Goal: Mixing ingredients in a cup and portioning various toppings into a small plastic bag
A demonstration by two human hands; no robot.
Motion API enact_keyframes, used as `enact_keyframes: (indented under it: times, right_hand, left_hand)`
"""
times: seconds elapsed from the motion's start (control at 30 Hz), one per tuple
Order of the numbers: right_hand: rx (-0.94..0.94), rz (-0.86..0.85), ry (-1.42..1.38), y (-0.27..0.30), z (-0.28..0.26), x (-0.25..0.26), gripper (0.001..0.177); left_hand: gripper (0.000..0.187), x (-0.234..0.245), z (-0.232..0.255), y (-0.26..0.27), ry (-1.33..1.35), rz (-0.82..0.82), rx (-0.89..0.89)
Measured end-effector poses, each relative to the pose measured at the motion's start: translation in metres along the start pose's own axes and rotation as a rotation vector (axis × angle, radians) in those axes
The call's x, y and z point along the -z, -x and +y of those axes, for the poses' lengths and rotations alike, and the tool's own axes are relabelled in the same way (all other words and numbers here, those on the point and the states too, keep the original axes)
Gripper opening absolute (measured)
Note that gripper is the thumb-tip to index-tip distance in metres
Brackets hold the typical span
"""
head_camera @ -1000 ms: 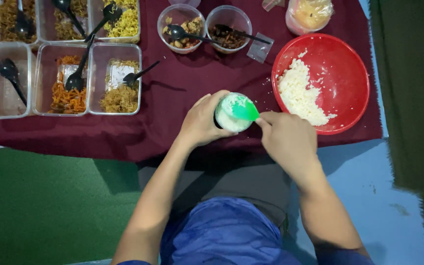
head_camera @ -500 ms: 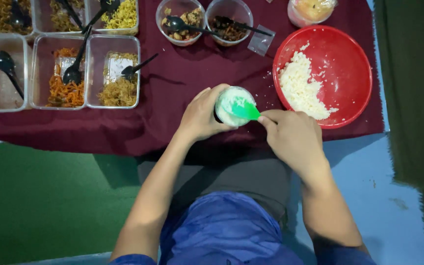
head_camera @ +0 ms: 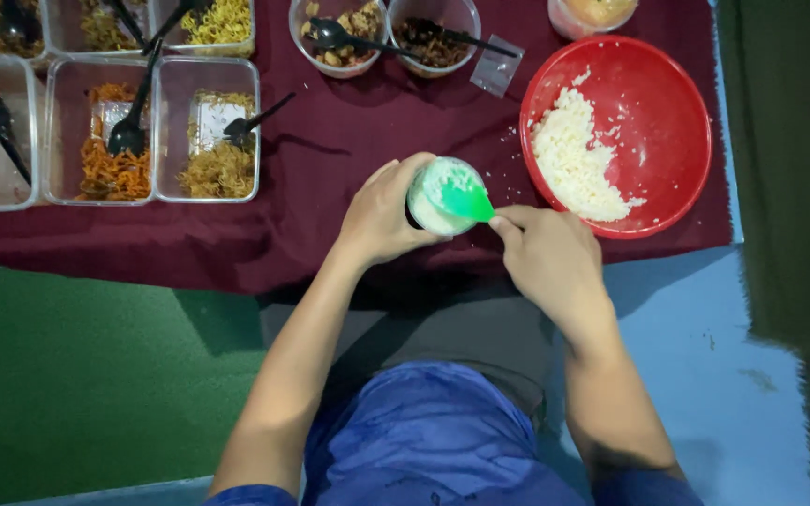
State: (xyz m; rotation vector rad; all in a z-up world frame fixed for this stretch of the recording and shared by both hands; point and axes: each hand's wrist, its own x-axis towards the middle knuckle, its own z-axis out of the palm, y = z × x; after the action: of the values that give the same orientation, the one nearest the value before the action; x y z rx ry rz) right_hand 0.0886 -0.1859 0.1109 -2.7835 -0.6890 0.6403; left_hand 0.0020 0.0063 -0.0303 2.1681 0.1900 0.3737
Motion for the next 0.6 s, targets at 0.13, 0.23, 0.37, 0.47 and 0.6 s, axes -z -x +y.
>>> enact_keyframes:
  times: [0.13, 0.23, 0.37, 0.47, 0.6]
  right_hand:
    - [0.078, 0.019, 0.006, 0.009, 0.001, 0.012, 0.029]
    - [0.105, 0.022, 0.098, 0.007, 0.006, 0.004, 0.029]
    - [0.219, 0.177, 0.001, 0.007, 0.01, 0.002, 0.025]
    - [0.31, 0.295, 0.032, -0.003, 0.021, -0.013, 0.023]
    - [0.31, 0.226, 0.085, -0.005, 0.025, -0.015, 0.024]
  left_hand:
    - [0.104, 0.004, 0.004, 0.0, 0.009, 0.0, -0.002]
    - [0.105, 0.003, 0.004, 0.002, 0.024, -0.008, -0.002]
    - [0.102, 0.006, 0.009, -0.001, 0.042, -0.017, 0.003]
    - [0.1, 0.007, 0.009, -0.004, 0.041, -0.018, -0.007]
    - [0.1, 0.006, 0.008, -0.003, 0.012, -0.021, 0.002]
